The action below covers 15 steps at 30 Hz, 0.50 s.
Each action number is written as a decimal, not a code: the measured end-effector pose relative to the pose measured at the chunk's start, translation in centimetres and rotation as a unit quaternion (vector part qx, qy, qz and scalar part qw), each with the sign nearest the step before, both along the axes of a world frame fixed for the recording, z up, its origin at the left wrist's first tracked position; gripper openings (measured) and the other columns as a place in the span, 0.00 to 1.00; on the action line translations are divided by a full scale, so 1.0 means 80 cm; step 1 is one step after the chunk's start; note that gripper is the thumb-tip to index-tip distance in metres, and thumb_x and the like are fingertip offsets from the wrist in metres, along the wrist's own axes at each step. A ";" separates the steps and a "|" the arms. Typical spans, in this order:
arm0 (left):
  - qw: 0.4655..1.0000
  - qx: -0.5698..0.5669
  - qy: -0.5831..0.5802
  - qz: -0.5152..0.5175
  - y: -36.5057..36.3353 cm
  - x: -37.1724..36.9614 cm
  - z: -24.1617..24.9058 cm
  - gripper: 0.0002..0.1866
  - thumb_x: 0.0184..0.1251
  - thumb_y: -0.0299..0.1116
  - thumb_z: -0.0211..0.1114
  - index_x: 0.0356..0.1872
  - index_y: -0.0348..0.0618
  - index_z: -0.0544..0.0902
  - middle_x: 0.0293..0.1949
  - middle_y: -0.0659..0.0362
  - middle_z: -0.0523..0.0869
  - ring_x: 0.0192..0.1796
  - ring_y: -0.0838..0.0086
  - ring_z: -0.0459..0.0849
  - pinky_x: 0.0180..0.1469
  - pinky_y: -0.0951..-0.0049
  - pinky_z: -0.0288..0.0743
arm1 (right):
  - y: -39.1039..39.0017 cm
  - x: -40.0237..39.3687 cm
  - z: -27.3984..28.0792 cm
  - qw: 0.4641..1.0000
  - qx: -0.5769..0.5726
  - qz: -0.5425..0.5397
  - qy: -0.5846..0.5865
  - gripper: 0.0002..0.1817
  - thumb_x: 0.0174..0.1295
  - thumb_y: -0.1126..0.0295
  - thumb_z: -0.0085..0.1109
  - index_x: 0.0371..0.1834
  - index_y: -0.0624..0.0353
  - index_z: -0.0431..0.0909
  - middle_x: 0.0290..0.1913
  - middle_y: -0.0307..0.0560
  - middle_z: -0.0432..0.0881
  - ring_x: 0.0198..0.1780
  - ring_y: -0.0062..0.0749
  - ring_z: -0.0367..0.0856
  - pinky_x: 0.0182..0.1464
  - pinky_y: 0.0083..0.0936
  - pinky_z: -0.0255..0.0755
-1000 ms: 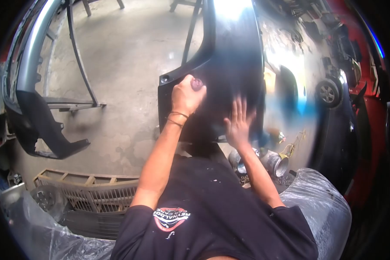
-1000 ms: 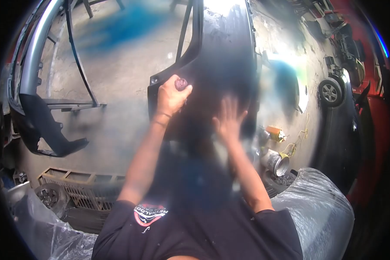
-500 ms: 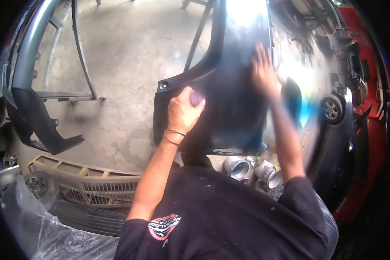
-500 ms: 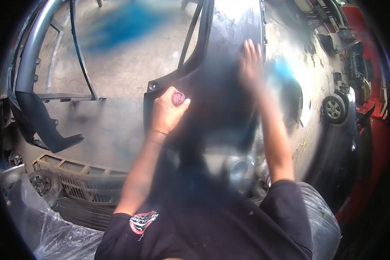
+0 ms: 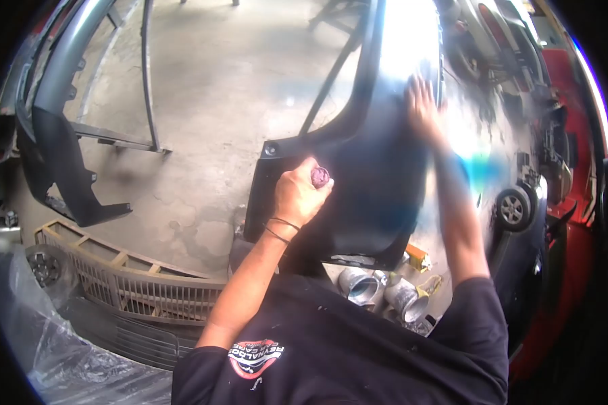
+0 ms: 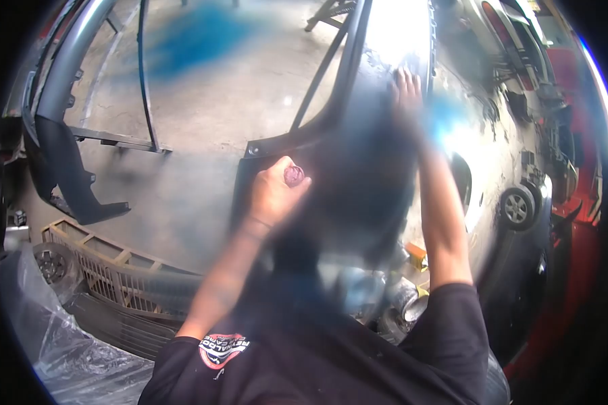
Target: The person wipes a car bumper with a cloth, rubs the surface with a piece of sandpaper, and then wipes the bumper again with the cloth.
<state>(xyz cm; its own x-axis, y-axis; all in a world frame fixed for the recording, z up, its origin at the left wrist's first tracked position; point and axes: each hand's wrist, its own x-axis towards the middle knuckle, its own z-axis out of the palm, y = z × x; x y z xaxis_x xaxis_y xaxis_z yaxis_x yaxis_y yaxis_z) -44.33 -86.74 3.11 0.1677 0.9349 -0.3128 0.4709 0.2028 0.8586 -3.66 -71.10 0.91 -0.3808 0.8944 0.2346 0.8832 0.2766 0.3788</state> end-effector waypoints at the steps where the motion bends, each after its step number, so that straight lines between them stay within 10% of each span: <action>1: 1.000 0.004 0.006 0.005 0.002 0.002 -0.001 0.18 0.66 0.42 0.84 0.42 0.42 0.85 0.36 0.46 0.94 0.41 0.47 0.95 0.45 0.51 0.86 | 0.042 0.013 -0.013 0.995 0.024 0.090 0.034 0.28 0.85 0.68 0.48 0.85 0.62 0.68 0.93 0.56 0.62 0.89 0.63 0.66 0.78 0.81 0.67; 3: 1.000 0.019 -0.010 0.009 -0.003 0.001 -0.006 0.18 0.64 0.43 0.84 0.45 0.44 0.87 0.34 0.43 0.93 0.41 0.43 0.95 0.44 0.48 0.87 | 0.052 -0.021 -0.028 0.987 -0.034 -0.140 0.078 0.27 0.87 0.68 0.43 0.84 0.69 0.69 0.88 0.71 0.64 0.92 0.62 0.58 0.92 0.68 0.47; 5: 1.000 0.019 -0.010 0.010 -0.004 -0.005 -0.007 0.18 0.64 0.42 0.84 0.45 0.44 0.87 0.35 0.43 0.93 0.42 0.43 0.95 0.44 0.47 0.87 | -0.022 -0.063 -0.007 0.999 -0.029 -0.022 -0.012 0.31 0.88 0.63 0.42 0.88 0.67 0.65 0.92 0.66 0.60 0.95 0.63 0.50 0.89 0.80 0.37; 9: 1.000 0.018 -0.019 0.012 -0.006 -0.002 -0.010 0.17 0.64 0.41 0.83 0.45 0.44 0.87 0.35 0.42 0.93 0.42 0.42 0.95 0.46 0.47 0.88 | -0.167 -0.189 0.033 0.963 -0.168 -0.132 0.163 0.40 0.89 0.52 0.39 0.96 0.61 0.48 0.98 0.53 0.46 0.97 0.60 0.38 0.88 0.83 0.22; 13: 0.999 0.016 -0.029 0.016 -0.007 0.001 -0.005 0.17 0.64 0.39 0.82 0.47 0.44 0.86 0.35 0.43 0.93 0.42 0.42 0.95 0.46 0.46 0.88 | -0.036 -0.114 -0.013 0.996 -0.030 0.038 0.070 0.31 0.90 0.58 0.39 0.93 0.47 0.60 0.97 0.52 0.47 0.96 0.61 0.43 0.79 0.99 0.39; 15: 0.999 0.029 -0.024 0.024 -0.003 -0.002 -0.006 0.16 0.64 0.39 0.81 0.47 0.45 0.86 0.35 0.43 0.93 0.43 0.42 0.94 0.46 0.46 0.88 | 0.045 -0.121 0.027 0.973 -0.193 -0.126 -0.019 0.29 0.90 0.60 0.38 0.91 0.44 0.63 0.96 0.53 0.50 0.96 0.60 0.46 0.79 1.00 0.39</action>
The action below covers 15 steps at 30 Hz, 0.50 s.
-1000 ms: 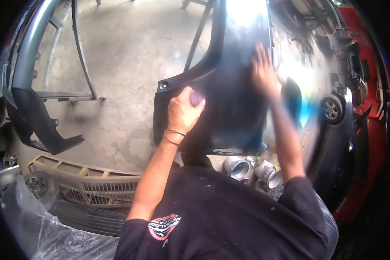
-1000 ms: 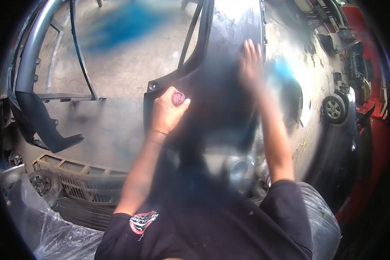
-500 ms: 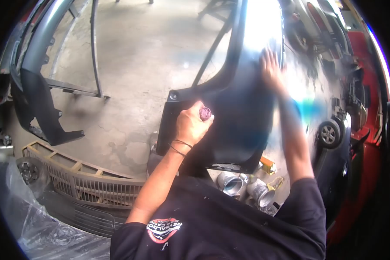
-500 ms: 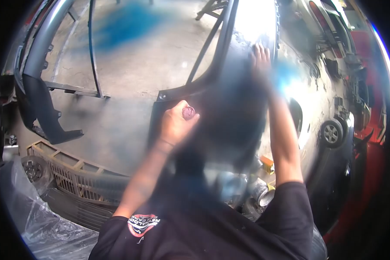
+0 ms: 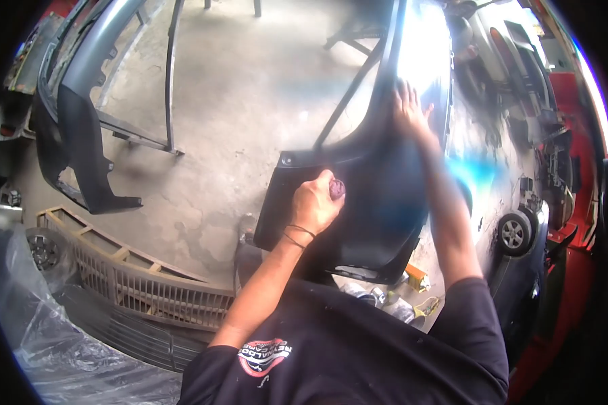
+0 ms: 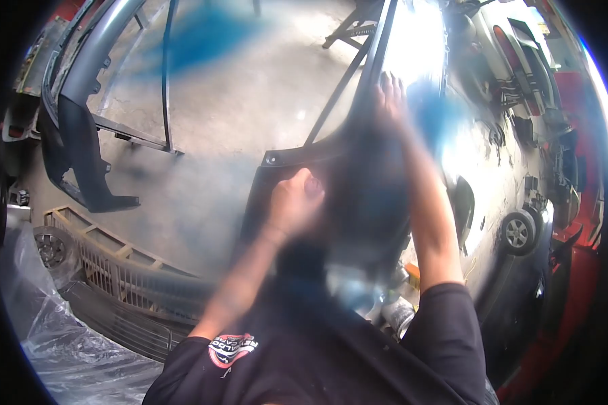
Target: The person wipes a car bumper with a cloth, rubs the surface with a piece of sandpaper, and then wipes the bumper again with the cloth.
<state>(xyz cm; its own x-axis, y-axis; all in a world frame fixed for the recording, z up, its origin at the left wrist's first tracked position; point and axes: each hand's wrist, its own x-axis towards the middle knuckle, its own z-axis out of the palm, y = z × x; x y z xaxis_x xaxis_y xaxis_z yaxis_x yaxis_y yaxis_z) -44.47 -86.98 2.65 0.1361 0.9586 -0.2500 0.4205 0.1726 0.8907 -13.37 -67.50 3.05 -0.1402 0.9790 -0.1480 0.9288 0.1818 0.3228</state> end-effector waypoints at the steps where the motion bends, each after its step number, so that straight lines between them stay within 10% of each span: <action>1: 1.000 0.006 -0.002 0.002 -0.003 0.003 0.001 0.16 0.64 0.39 0.81 0.47 0.45 0.86 0.35 0.43 0.93 0.43 0.41 0.94 0.47 0.46 0.88 | 0.018 0.003 -0.004 1.000 0.003 0.000 -0.001 0.29 0.90 0.60 0.38 0.91 0.44 0.63 0.96 0.53 0.50 0.96 0.60 0.46 0.79 1.00 0.39; 6: 1.000 -0.007 -0.002 0.004 -0.007 0.003 0.002 0.14 0.64 0.38 0.80 0.45 0.45 0.86 0.35 0.44 0.93 0.43 0.43 0.94 0.47 0.49 0.88 | -0.111 -0.036 -0.048 0.974 0.175 0.068 0.124 0.26 0.90 0.62 0.38 0.86 0.54 0.68 0.97 0.53 0.48 0.96 0.61 0.44 0.79 1.00 0.38; 10: 0.983 -0.087 -0.159 0.013 0.002 -0.015 0.013 0.07 0.67 0.32 0.75 0.38 0.43 0.86 0.31 0.50 0.94 0.30 0.59 0.96 0.36 0.58 0.88 | -0.283 -0.133 -0.002 0.975 0.085 -0.040 0.200 0.36 0.91 0.55 0.39 0.97 0.52 0.50 0.98 0.52 0.48 0.96 0.59 0.44 0.85 0.87 0.28; 13: 0.949 -0.158 -0.273 0.021 0.000 -0.027 0.003 0.03 0.71 0.26 0.71 0.37 0.44 0.85 0.26 0.62 0.86 0.24 0.75 0.88 0.23 0.68 0.79 | -0.232 -0.103 -0.003 0.970 0.150 0.057 0.184 0.37 0.92 0.48 0.36 0.97 0.52 0.49 0.97 0.49 0.53 0.96 0.57 0.47 0.86 0.86 0.29; 14: 0.921 -0.176 -0.344 0.047 -0.004 -0.029 -0.015 0.05 0.72 0.24 0.70 0.37 0.47 0.83 0.26 0.63 0.83 0.22 0.75 0.85 0.19 0.69 0.76 | -0.212 -0.138 0.034 0.952 0.089 0.016 -0.292 0.37 0.92 0.49 0.38 0.97 0.51 0.50 0.96 0.49 0.55 0.95 0.56 0.50 0.85 0.87 0.31; 15: 0.907 -0.139 -0.389 0.081 -0.010 -0.029 -0.040 0.05 0.72 0.24 0.70 0.38 0.47 0.83 0.26 0.64 0.83 0.21 0.76 0.83 0.17 0.70 0.74 | -0.200 -0.136 0.027 0.991 0.114 -0.039 -0.064 0.37 0.92 0.49 0.39 0.97 0.52 0.50 0.96 0.49 0.55 0.95 0.56 0.50 0.86 0.87 0.33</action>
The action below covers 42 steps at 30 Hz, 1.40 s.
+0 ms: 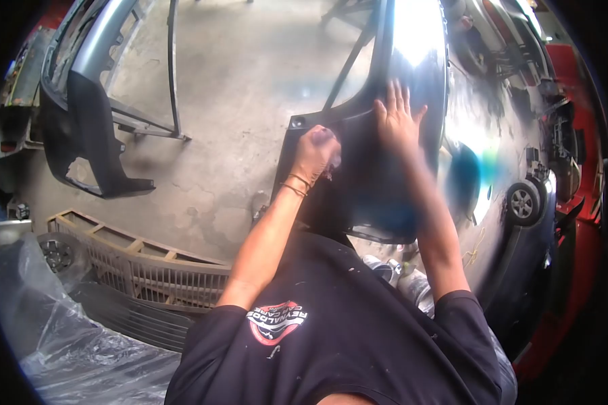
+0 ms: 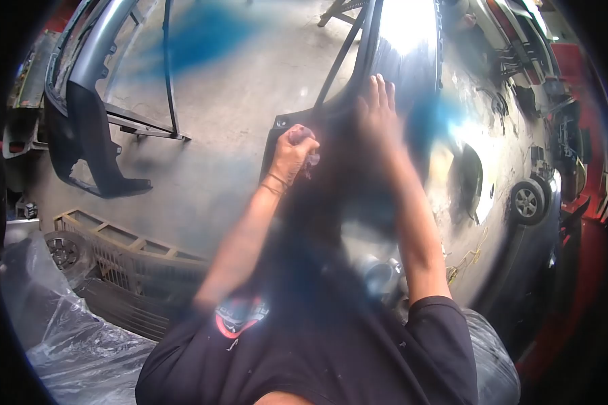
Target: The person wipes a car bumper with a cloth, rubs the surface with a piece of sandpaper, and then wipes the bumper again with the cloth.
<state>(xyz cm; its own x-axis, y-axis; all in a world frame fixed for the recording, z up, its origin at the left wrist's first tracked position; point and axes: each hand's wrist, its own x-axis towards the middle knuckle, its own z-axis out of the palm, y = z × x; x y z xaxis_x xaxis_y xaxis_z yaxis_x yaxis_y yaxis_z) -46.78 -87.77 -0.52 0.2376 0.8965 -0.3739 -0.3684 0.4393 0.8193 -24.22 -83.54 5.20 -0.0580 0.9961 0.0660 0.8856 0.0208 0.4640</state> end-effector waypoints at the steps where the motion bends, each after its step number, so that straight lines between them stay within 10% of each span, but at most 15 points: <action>1: 0.998 0.021 -0.040 0.051 -0.007 -0.001 -0.014 0.05 0.72 0.24 0.69 0.38 0.48 0.82 0.27 0.64 0.83 0.19 0.76 0.80 0.16 0.70 0.72 | 0.000 0.003 -0.007 0.972 0.033 -0.026 0.232 0.38 0.91 0.49 0.41 0.96 0.52 0.51 0.96 0.50 0.56 0.95 0.57 0.51 0.86 0.87 0.35; 7: 0.993 -0.096 -0.076 -0.005 -0.077 -0.048 -0.022 0.04 0.75 0.20 0.68 0.42 0.43 0.85 0.31 0.63 0.85 0.30 0.80 0.83 0.31 0.73 0.83 | -0.231 -0.128 -0.032 0.969 -0.065 0.026 0.239 0.39 0.85 0.46 0.52 0.92 0.55 0.63 0.96 0.48 0.55 0.97 0.54 0.45 0.89 0.76 0.19; 13: 0.964 -0.174 -0.200 -0.024 -0.102 -0.062 -0.043 0.04 0.71 0.22 0.69 0.40 0.44 0.85 0.29 0.61 0.83 0.29 0.76 0.82 0.30 0.73 0.78 | -0.113 -0.131 -0.007 0.978 0.051 0.004 0.204 0.33 0.89 0.53 0.49 0.90 0.55 0.64 0.92 0.48 0.65 0.91 0.58 0.61 0.85 0.84 0.42; 18: 0.970 -0.170 -0.175 0.009 -0.106 -0.074 -0.046 0.03 0.71 0.24 0.68 0.42 0.44 0.85 0.30 0.61 0.84 0.27 0.75 0.82 0.29 0.73 0.79 | -0.198 -0.138 -0.028 0.970 -0.008 0.027 0.241 0.37 0.88 0.50 0.49 0.94 0.53 0.60 0.94 0.47 0.61 0.96 0.51 0.49 0.89 0.80 0.25; 35: 0.970 -0.178 -0.162 -0.002 -0.110 -0.072 -0.050 0.07 0.72 0.26 0.68 0.47 0.46 0.84 0.29 0.60 0.82 0.24 0.75 0.79 0.23 0.72 0.75 | -0.105 -0.139 -0.028 0.963 0.078 -0.008 0.259 0.35 0.87 0.50 0.53 0.90 0.53 0.66 0.92 0.46 0.63 0.93 0.51 0.56 0.86 0.87 0.29; 42: 0.977 -0.167 -0.113 -0.075 -0.109 -0.079 -0.063 0.05 0.75 0.31 0.64 0.47 0.54 0.80 0.26 0.67 0.73 0.20 0.82 0.70 0.13 0.74 0.61 | -0.085 -0.081 -0.019 0.959 0.011 -0.081 0.272 0.39 0.89 0.41 0.41 0.95 0.47 0.56 0.97 0.39 0.52 0.97 0.44 0.42 0.88 0.84 0.27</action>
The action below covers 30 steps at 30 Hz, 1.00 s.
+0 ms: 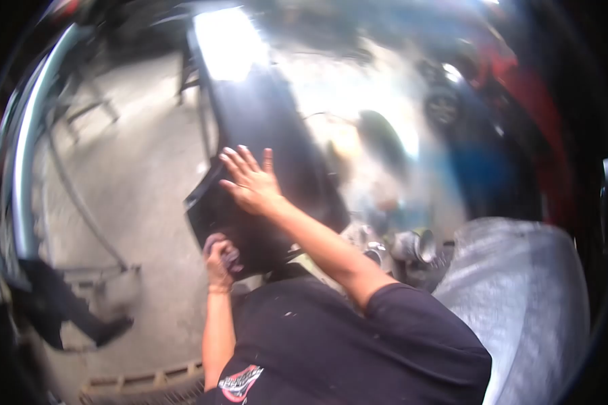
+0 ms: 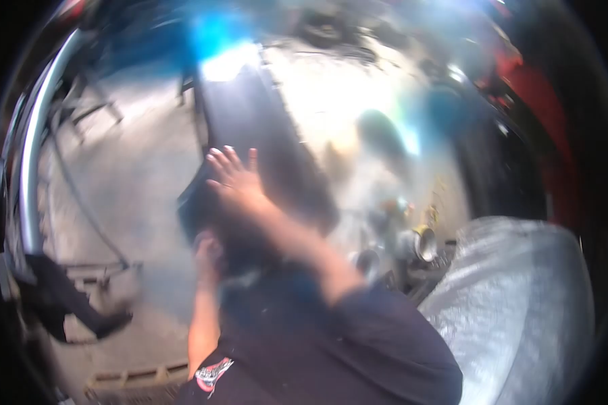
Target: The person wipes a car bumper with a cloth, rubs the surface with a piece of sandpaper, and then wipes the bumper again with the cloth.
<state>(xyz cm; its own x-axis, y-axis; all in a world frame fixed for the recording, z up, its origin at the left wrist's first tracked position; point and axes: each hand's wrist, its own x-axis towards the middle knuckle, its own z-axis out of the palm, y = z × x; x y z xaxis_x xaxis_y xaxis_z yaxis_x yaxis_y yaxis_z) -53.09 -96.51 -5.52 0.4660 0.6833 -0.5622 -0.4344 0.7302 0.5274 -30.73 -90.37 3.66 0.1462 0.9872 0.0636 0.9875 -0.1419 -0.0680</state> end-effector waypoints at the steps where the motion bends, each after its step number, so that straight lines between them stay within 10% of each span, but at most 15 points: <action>1: 1.000 0.000 0.021 -0.003 0.000 0.001 0.010 0.06 0.74 0.31 0.64 0.48 0.53 0.80 0.26 0.66 0.74 0.20 0.81 0.71 0.13 0.73 0.62 | 0.020 0.011 0.006 0.998 0.009 -0.058 0.020 0.39 0.89 0.41 0.39 0.96 0.47 0.54 0.97 0.39 0.51 0.97 0.44 0.42 0.88 0.83 0.26; 11: 1.000 0.003 -0.021 -0.008 0.015 -0.012 -0.009 0.08 0.74 0.30 0.64 0.50 0.50 0.81 0.29 0.63 0.78 0.21 0.78 0.72 0.14 0.74 0.67 | -0.163 -0.026 -0.030 0.991 0.013 -0.116 0.069 0.44 0.79 0.41 0.60 0.93 0.46 0.62 0.95 0.43 0.58 0.97 0.48 0.43 0.87 0.81 0.19; 15: 0.988 0.046 0.099 -0.111 0.015 0.008 0.045 0.05 0.80 0.35 0.69 0.49 0.55 0.81 0.27 0.67 0.75 0.21 0.81 0.72 0.13 0.77 0.62 | -0.222 0.021 -0.063 0.964 0.090 -0.248 0.023 0.42 0.86 0.44 0.48 0.95 0.53 0.56 0.97 0.47 0.50 0.98 0.53 0.37 0.88 0.82 0.21; 21: 0.949 0.115 0.223 -0.193 0.041 0.007 0.051 0.14 0.77 0.39 0.81 0.44 0.49 0.80 0.28 0.64 0.83 0.23 0.77 0.83 0.23 0.75 0.79 | -0.263 -0.055 -0.078 0.997 -0.010 -0.051 0.065 0.40 0.88 0.44 0.44 0.97 0.47 0.52 0.98 0.41 0.50 0.98 0.44 0.38 0.90 0.77 0.19; 22: 0.946 0.121 0.224 -0.201 0.047 0.013 0.061 0.14 0.77 0.39 0.81 0.44 0.49 0.80 0.28 0.64 0.83 0.23 0.77 0.83 0.23 0.75 0.79 | -0.267 -0.027 -0.099 0.990 0.117 -0.073 0.011 0.39 0.88 0.46 0.44 0.97 0.45 0.53 0.97 0.38 0.52 0.98 0.42 0.40 0.91 0.76 0.20; 25: 0.894 0.276 0.276 -0.223 0.066 0.045 0.097 0.18 0.77 0.39 0.81 0.47 0.47 0.77 0.27 0.63 0.83 0.19 0.79 0.80 0.20 0.75 0.75 | -0.278 0.031 -0.089 0.954 0.046 -0.295 0.025 0.39 0.90 0.48 0.42 0.98 0.47 0.47 0.98 0.39 0.46 0.98 0.45 0.38 0.90 0.80 0.27; 30: 0.684 0.571 0.415 -0.183 0.147 0.128 0.106 0.45 0.65 0.43 0.89 0.80 0.45 0.75 0.54 0.44 0.94 0.49 0.58 0.97 0.52 0.60 0.90 | -0.262 -0.021 -0.063 0.973 0.044 -0.195 0.113 0.38 0.90 0.47 0.43 0.98 0.45 0.50 0.98 0.40 0.46 0.97 0.48 0.43 0.89 0.80 0.27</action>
<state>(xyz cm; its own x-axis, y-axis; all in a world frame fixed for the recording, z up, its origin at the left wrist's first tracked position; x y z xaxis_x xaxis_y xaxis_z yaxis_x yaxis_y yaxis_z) -42.83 -84.76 2.94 0.5677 0.8205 0.0667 0.4633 -0.3854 0.7980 -32.43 -111.32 -1.38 0.5290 0.8459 0.0674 0.8179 -0.4870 -0.3065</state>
